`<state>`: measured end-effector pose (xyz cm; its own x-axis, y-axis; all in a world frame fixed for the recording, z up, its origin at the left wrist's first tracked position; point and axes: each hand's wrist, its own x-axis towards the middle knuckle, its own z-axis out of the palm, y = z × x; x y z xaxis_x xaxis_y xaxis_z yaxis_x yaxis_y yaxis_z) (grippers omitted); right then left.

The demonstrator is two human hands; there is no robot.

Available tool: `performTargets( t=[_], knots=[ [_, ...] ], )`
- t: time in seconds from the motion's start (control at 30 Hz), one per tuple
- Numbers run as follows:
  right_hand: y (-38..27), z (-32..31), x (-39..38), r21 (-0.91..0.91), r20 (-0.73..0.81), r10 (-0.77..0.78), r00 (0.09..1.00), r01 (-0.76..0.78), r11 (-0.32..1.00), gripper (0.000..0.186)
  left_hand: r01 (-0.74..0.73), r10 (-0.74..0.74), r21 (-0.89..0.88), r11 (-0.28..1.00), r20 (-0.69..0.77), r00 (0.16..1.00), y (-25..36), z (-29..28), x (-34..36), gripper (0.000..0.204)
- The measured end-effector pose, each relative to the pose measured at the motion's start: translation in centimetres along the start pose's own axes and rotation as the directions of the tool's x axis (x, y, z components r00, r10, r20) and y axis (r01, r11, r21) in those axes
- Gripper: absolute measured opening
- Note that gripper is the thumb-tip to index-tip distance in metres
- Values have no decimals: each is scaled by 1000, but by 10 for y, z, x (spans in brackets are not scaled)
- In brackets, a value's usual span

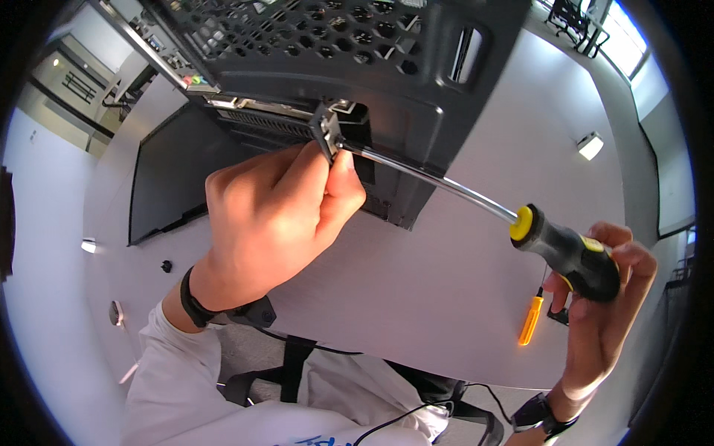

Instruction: The person installs a graphics card into a desktop computer case. They align the card in the PCIe slot, secure it with a screwdriver, and then install a metal bracket over the rear I/O area, fastening it with screws.

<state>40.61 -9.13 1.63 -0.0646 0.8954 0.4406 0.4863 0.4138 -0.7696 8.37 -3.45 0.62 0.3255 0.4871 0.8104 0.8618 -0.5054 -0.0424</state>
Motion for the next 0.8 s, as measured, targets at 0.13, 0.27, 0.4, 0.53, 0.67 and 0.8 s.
performTargets(
  t=[0.13,0.27,0.4,0.53,0.67,0.8],
  knots=[
    [-5,-6,5,3,66,42,997,-42,999,59,21,-21,-29,999,-12,1000,0,1,-2,25],
    [-11,3,7,7,71,152,986,-153,988,63,36,-36,-20,999,11,999,-1,1,-5,25],
    [-10,17,6,305,-86,101,991,-70,950,62,48,-47,-14,999,30,998,-1,1,-6,25],
    [-7,13,4,141,-174,-30,984,55,988,61,64,-65,9,998,47,997,2,-1,-7,28],
    [-8,3,6,159,-42,25,999,-18,987,57,59,-60,16,998,25,998,2,-1,-8,30],
    [-13,5,8,192,21,146,989,-147,970,62,58,-58,10,998,78,995,2,-3,-10,30]
  ],
)
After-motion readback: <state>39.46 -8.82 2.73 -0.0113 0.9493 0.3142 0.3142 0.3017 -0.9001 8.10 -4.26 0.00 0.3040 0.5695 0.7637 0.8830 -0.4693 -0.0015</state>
